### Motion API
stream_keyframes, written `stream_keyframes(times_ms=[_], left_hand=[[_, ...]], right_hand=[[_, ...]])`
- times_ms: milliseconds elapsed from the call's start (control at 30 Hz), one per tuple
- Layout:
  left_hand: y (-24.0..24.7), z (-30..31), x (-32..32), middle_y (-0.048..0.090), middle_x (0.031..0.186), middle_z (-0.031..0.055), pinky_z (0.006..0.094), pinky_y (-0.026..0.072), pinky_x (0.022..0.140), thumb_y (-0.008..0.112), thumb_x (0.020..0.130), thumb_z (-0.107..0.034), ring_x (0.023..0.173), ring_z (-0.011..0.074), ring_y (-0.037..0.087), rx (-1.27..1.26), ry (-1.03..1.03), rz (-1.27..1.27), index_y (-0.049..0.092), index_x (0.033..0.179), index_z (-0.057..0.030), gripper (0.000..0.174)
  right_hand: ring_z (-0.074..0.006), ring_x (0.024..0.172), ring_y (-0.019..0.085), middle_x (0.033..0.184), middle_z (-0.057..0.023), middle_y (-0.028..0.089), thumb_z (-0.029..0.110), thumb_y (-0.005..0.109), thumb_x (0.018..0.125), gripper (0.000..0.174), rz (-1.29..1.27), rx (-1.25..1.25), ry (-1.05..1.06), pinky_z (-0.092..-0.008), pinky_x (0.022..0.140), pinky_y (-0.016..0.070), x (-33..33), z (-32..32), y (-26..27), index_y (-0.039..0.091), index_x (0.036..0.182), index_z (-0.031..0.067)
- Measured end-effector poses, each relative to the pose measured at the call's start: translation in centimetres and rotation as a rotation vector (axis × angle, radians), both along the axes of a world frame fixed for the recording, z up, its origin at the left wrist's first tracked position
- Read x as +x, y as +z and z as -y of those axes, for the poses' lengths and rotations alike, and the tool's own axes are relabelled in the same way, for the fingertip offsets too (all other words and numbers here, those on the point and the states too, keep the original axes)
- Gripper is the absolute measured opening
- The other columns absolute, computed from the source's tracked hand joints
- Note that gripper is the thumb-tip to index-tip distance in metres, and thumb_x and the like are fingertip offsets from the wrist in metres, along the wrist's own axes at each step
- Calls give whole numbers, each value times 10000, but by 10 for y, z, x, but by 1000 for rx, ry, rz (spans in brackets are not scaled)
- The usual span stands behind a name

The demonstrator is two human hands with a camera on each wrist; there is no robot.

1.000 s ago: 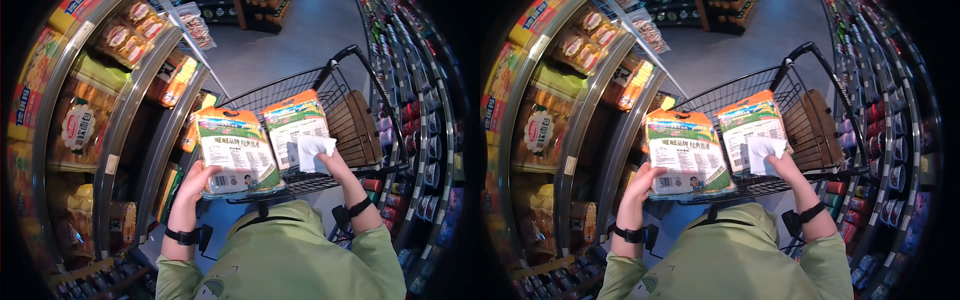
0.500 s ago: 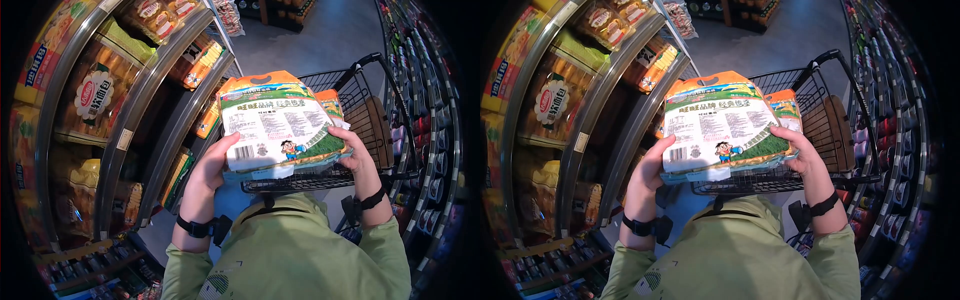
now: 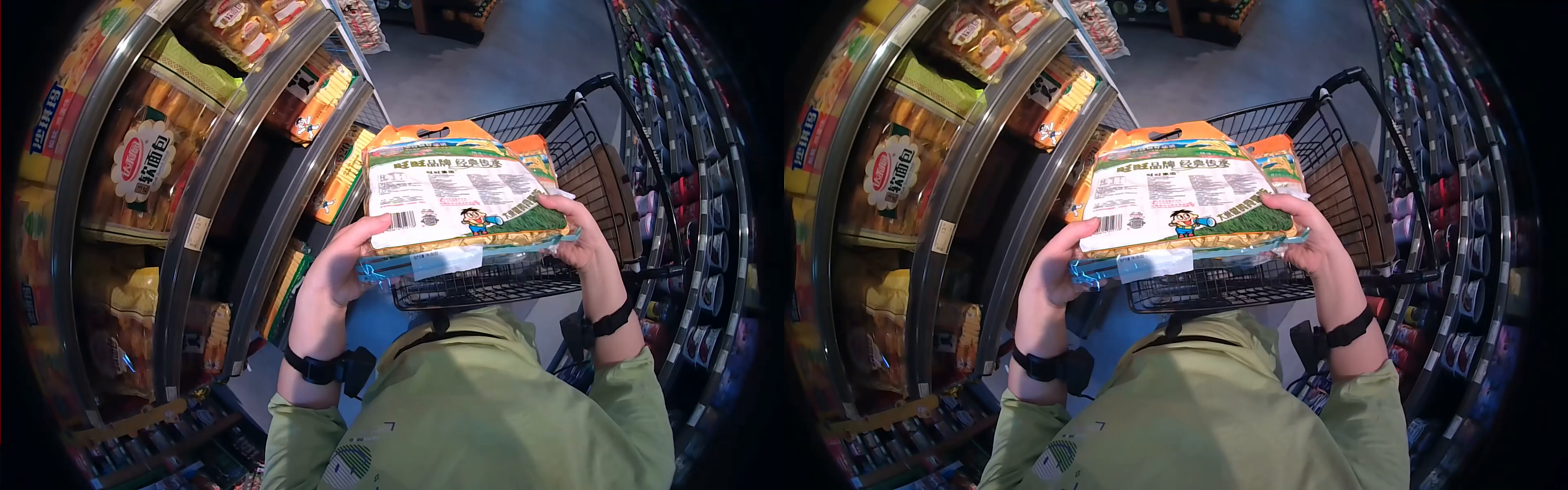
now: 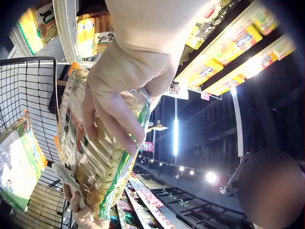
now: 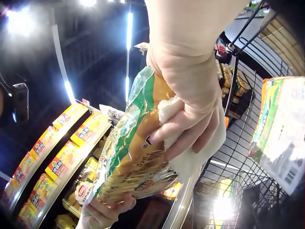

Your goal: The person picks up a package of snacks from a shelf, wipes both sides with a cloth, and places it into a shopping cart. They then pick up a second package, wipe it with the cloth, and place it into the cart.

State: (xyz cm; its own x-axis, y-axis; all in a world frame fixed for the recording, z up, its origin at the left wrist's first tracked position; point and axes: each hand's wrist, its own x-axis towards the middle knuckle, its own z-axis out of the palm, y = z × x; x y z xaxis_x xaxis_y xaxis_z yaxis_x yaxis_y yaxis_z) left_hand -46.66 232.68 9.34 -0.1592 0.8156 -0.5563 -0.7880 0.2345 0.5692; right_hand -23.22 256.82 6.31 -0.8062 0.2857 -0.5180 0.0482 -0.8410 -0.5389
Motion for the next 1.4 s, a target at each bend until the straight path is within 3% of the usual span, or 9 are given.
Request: stream_keyframes(times_ms=[433,600,700,867,1100,1200,1300,1333,1400], left_hand=[[-7,1,-3,647,1026,155,339,548,533,559,884,-255,770,222,667,6,-27,16,497,1207,35,439],[-22,6,3,514,1269,150,363,450,933,586,841,-161,1146,218,523,-1,113,-227,365,1352,-12,576],[-20,18,5,471,1316,143,336,359,1026,590,793,-62,1213,222,466,60,166,-349,273,1400,-19,687],[-37,29,20,449,1313,136,339,367,1013,573,711,125,1207,206,453,47,129,-665,117,1423,-23,858],[-131,14,39,480,1252,126,331,414,961,583,741,100,1155,194,484,30,24,-639,145,1413,-44,815],[-170,10,49,403,1351,154,361,381,1003,599,763,66,1216,227,445,-40,-32,-578,-9,1455,-74,932],[-249,19,47,399,1353,201,357,408,963,688,766,-67,1176,265,484,-14,-45,-841,-99,1441,-48,1037],[-180,7,49,388,1336,257,395,412,949,725,749,-222,1152,338,501,-451,-368,-1001,-86,1428,7,1082],[-171,7,59,461,1201,229,439,435,867,763,681,-307,1040,384,495,-479,-267,-1619,121,1398,63,1031]], right_hand=[[-247,963,642,1128,-178,596,97,616,819,479,51,12,-59,-362,788,567,-1,4,-7,438,1239,-53],[-186,968,620,1189,-120,562,197,643,842,510,167,394,34,-292,797,536,-8,9,-25,443,1264,-8],[-189,917,620,1128,-111,562,268,548,906,488,242,421,22,-285,563,558,1,-3,-52,405,1286,-4],[-215,822,639,1085,-133,560,178,524,885,454,305,411,-42,-287,434,524,19,-17,-82,392,1274,-17],[-228,781,638,1026,-142,585,181,498,898,409,321,394,-53,-312,442,525,26,-20,-95,419,1237,-32],[-232,784,635,1033,-140,578,174,505,888,420,323,379,-50,-313,424,522,30,-23,-103,414,1249,-20],[-228,782,630,1023,-127,582,175,525,870,439,321,360,-37,-321,413,524,33,-26,-113,415,1261,9],[-226,786,631,1039,-126,583,182,527,869,437,350,362,-27,-322,416,526,32,-26,-110,419,1260,18],[-226,776,636,1044,-127,588,181,526,868,433,335,363,-11,-322,412,527,34,-27,-115,425,1260,28]])
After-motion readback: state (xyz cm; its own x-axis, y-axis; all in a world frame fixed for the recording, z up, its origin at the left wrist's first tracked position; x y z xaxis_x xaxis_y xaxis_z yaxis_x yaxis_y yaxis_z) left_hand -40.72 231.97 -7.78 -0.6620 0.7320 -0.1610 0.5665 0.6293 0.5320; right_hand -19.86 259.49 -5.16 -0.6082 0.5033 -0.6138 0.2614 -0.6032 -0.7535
